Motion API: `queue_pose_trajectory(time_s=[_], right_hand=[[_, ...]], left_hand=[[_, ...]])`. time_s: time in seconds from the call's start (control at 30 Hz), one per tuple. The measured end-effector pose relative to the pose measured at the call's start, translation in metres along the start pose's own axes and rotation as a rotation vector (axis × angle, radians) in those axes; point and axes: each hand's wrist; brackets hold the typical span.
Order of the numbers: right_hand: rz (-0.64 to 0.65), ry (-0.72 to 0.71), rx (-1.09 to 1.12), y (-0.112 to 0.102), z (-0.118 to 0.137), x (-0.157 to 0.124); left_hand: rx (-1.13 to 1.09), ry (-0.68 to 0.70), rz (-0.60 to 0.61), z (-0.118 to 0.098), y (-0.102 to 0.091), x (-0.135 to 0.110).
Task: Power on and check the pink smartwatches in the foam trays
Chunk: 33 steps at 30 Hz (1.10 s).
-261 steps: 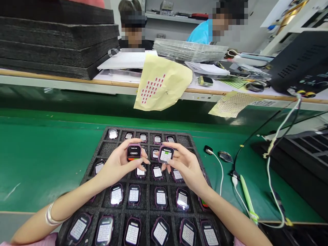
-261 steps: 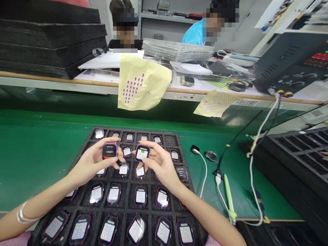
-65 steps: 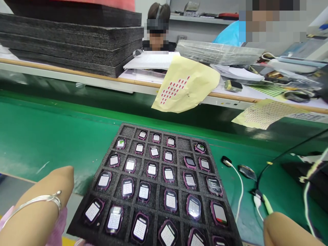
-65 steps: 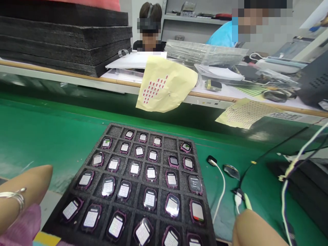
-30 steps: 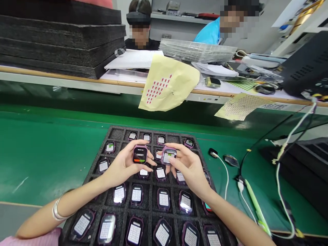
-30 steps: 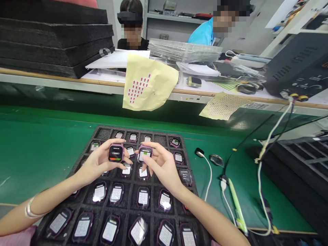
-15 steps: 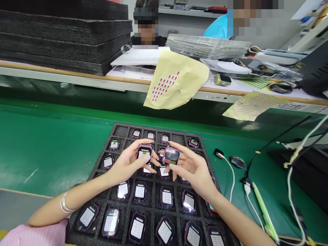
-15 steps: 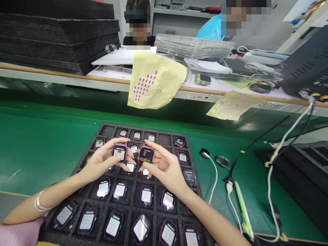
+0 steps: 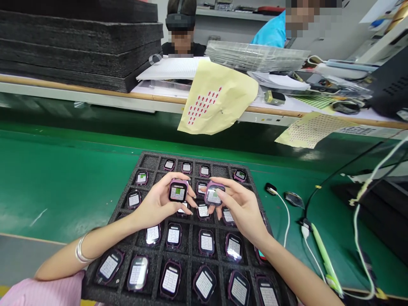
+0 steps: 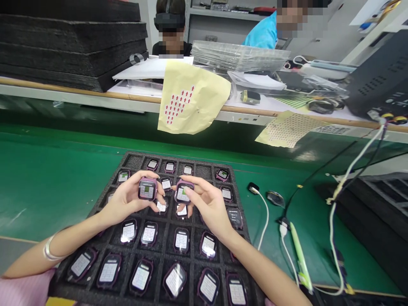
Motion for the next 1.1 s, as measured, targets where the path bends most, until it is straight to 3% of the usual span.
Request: queue_pose_trajectory(time_s=[0.1, 0.33, 0.57, 0.8, 0.93, 1.03, 1.1], right_hand=[[0.001, 0.009, -0.021, 0.001, -0.002, 0.000], [0.164, 0.025, 0.101, 0.000, 0.002, -0.004], [0.090, 0.053, 0.005, 0.005, 0.003, -0.004], [0.155, 0.047, -0.135, -0.004, 0.005, -0.003], [0.064, 0.032, -0.388, -0.034, -0.002, 0.014], [-0.045, 0.027, -0.786, -0.071, -0.015, 0.036], [-0.034, 0.019, -1.105, -0.094, -0.024, 0.051]], left_hand=[[0.007, 0.006, -0.004, 0.000, -0.001, 0.000], [0.034, -0.041, -0.074, 0.003, -0.001, 0.002], [-0.044, 0.003, 0.006, 0.003, -0.002, -0.002], [-0.001, -0.038, -0.037, 0.005, -0.003, 0.001], [-0.005, -0.046, -0.013, 0.006, -0.006, -0.001], [0.022, -0.063, 0.019, 0.010, -0.011, -0.004], [0.064, -0.081, 0.021, 0.012, -0.020, -0.004]])
Point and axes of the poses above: each hand's wrist, its own x-axis towards the middle knuckle, its own y-axis out of the palm, z = x × y, and after that the axes turned 10 degrees about z, right-handed
